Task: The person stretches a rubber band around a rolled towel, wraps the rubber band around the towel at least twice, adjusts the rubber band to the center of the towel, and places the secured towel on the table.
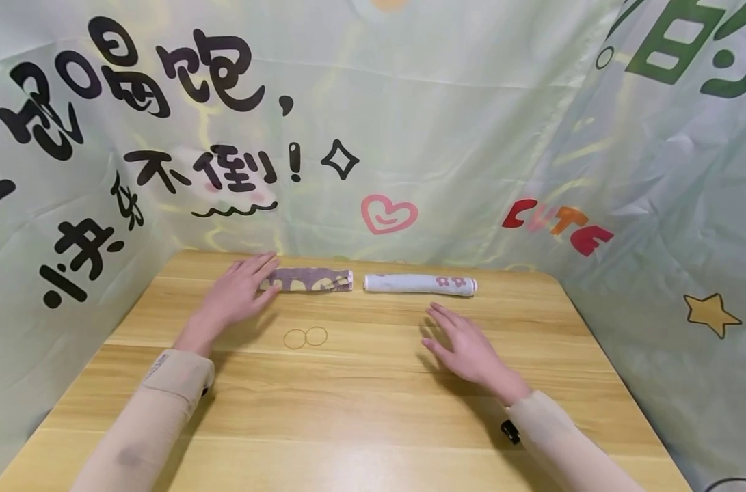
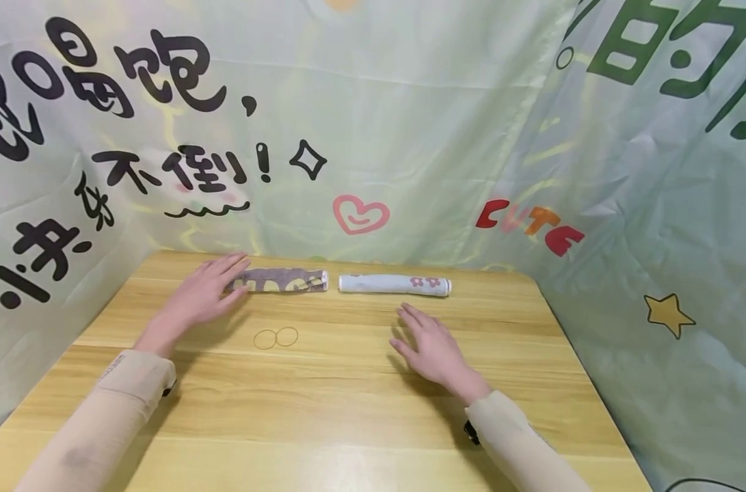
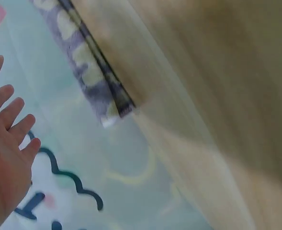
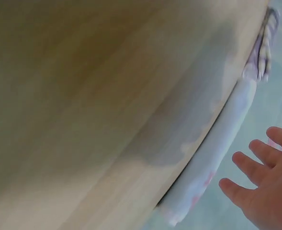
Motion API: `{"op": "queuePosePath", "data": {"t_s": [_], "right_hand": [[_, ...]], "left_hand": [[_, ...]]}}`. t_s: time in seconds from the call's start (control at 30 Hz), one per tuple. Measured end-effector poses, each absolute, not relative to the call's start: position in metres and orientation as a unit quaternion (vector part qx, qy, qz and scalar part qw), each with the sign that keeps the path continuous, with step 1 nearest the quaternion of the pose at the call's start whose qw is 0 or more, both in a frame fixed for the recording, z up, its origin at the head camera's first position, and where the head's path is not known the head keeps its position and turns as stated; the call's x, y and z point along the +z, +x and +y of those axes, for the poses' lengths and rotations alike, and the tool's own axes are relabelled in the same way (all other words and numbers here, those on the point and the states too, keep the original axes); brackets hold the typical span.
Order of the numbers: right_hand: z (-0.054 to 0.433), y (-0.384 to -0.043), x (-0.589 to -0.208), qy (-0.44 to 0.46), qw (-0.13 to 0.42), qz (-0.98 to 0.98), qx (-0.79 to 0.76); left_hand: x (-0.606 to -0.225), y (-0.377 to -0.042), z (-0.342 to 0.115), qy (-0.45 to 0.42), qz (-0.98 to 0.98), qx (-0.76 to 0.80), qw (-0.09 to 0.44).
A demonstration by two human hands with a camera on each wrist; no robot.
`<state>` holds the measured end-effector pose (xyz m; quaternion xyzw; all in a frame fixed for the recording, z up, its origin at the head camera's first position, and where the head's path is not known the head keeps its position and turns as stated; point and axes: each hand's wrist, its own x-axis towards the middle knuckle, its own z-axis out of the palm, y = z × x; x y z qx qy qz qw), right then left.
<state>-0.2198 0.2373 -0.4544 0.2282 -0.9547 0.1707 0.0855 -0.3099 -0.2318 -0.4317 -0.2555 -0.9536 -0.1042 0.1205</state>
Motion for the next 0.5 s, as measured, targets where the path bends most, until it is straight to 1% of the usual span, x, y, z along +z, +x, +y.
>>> {"op": "queuePosePath", "data": {"t_s": [0.17, 0.37, 0.5], "right_hand": [[0.212, -0.224, -0.454, 0.276, 0.051, -0.944, 0.175], [0.182, -0.229, -0.455, 0.359, 0.015, -0.919, 0.164], [0.161, -0.233, -0.454, 0.405, -0.003, -0.902, 0.151]], "left_hand": [[-0.435, -0.325, -0.212, -0.289, -0.948, -0.09, 0.099], [-0.436, -0.341, -0.19, -0.326, -0.937, -0.075, 0.099], [-0.438, -0.353, -0.178, -0.338, -0.935, -0.058, 0.088]]}}
